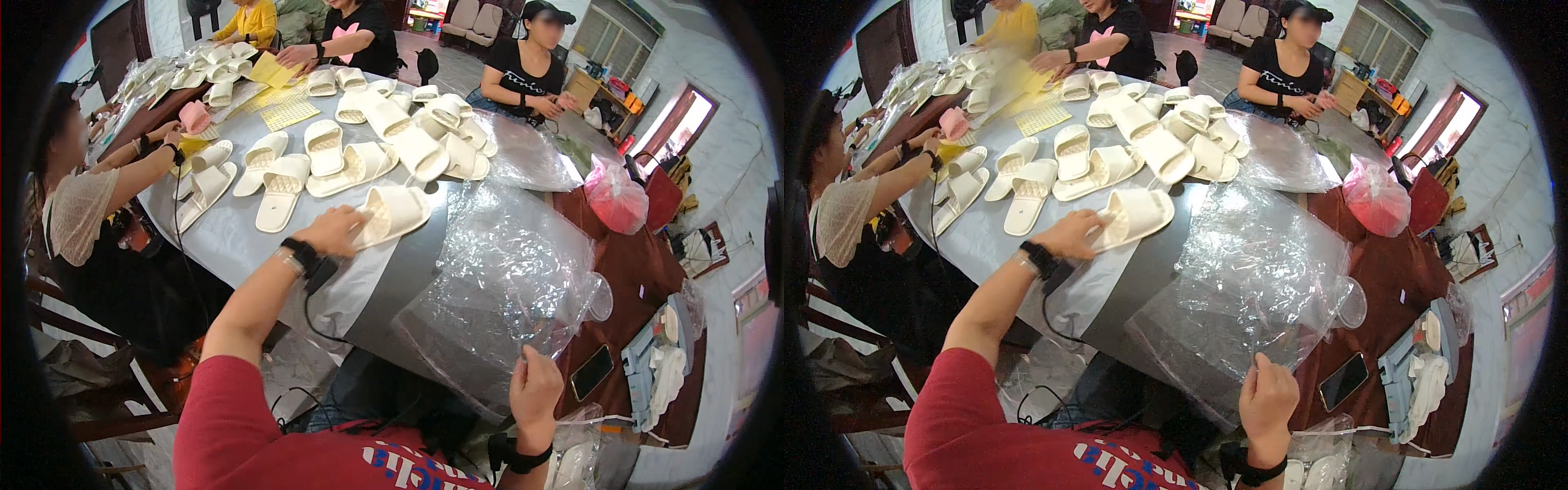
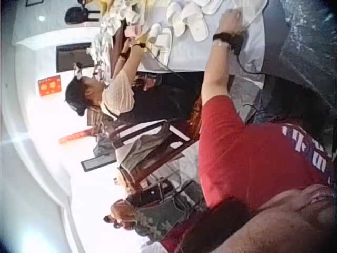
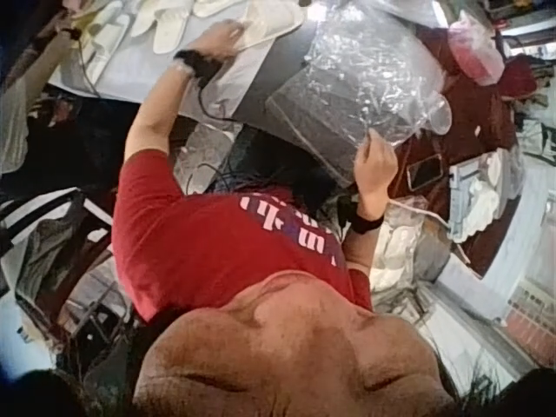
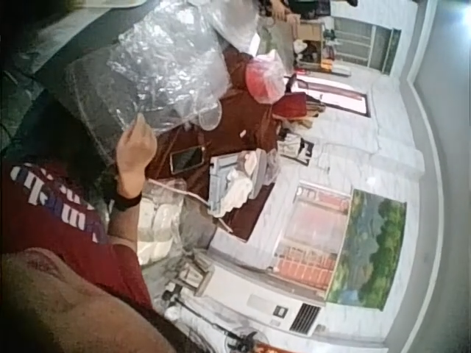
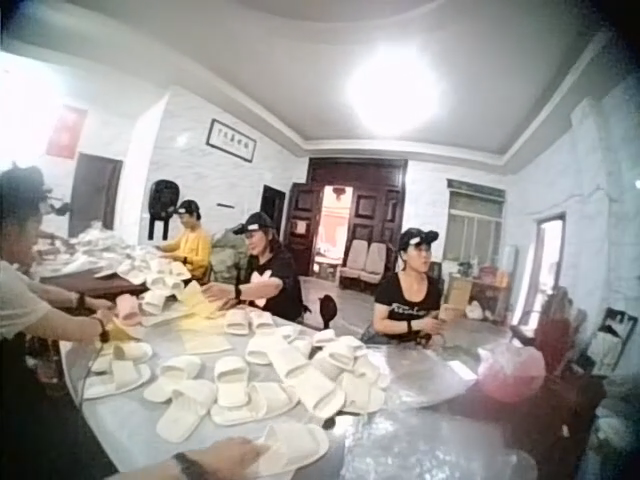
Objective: Packaging white slippers into plastic bags and transferring a large sack of slippers to another work table.
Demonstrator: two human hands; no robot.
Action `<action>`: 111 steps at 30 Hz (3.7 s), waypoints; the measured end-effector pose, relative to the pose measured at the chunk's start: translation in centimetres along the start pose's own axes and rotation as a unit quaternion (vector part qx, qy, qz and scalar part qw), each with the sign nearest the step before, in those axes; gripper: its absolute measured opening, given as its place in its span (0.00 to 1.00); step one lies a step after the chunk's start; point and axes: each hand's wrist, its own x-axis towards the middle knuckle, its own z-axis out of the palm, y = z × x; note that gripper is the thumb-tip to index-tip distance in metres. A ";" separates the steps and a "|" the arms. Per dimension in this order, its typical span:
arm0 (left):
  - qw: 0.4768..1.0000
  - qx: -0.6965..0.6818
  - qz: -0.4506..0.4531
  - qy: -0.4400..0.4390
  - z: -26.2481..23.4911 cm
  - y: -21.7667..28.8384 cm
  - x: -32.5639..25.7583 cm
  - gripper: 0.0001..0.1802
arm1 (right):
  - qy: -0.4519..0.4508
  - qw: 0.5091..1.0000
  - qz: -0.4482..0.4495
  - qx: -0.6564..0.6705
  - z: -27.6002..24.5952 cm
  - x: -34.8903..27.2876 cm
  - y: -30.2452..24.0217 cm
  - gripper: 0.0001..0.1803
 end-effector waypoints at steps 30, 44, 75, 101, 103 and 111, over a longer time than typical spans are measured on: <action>0.993 -0.045 0.049 -0.097 -1.2 0.6 7.1 0.52 | 0.004 1.000 0.026 -0.007 -0.1 0.3 1.6 0.07; 0.976 -0.072 0.204 0.031 2.4 4.6 -0.4 0.15 | 0.024 1.000 0.003 -0.015 -0.1 2.0 2.1 0.09; 0.944 -0.278 0.082 0.159 5.7 11.2 -8.3 0.08 | -0.038 0.999 -0.038 0.002 5.1 4.1 -5.3 0.10; 0.962 -0.182 0.063 0.192 9.9 17.8 1.2 0.14 | -0.012 0.966 -0.147 0.211 4.1 -0.1 -9.5 0.11; 0.966 -0.183 0.067 0.169 9.1 16.9 -0.6 0.17 | -0.022 0.967 -0.142 0.212 3.1 0.4 -8.0 0.10; 0.979 -0.174 0.072 0.077 1.0 10.9 -11.8 0.12 | -0.048 0.995 -0.087 0.004 2.3 4.1 -0.7 0.04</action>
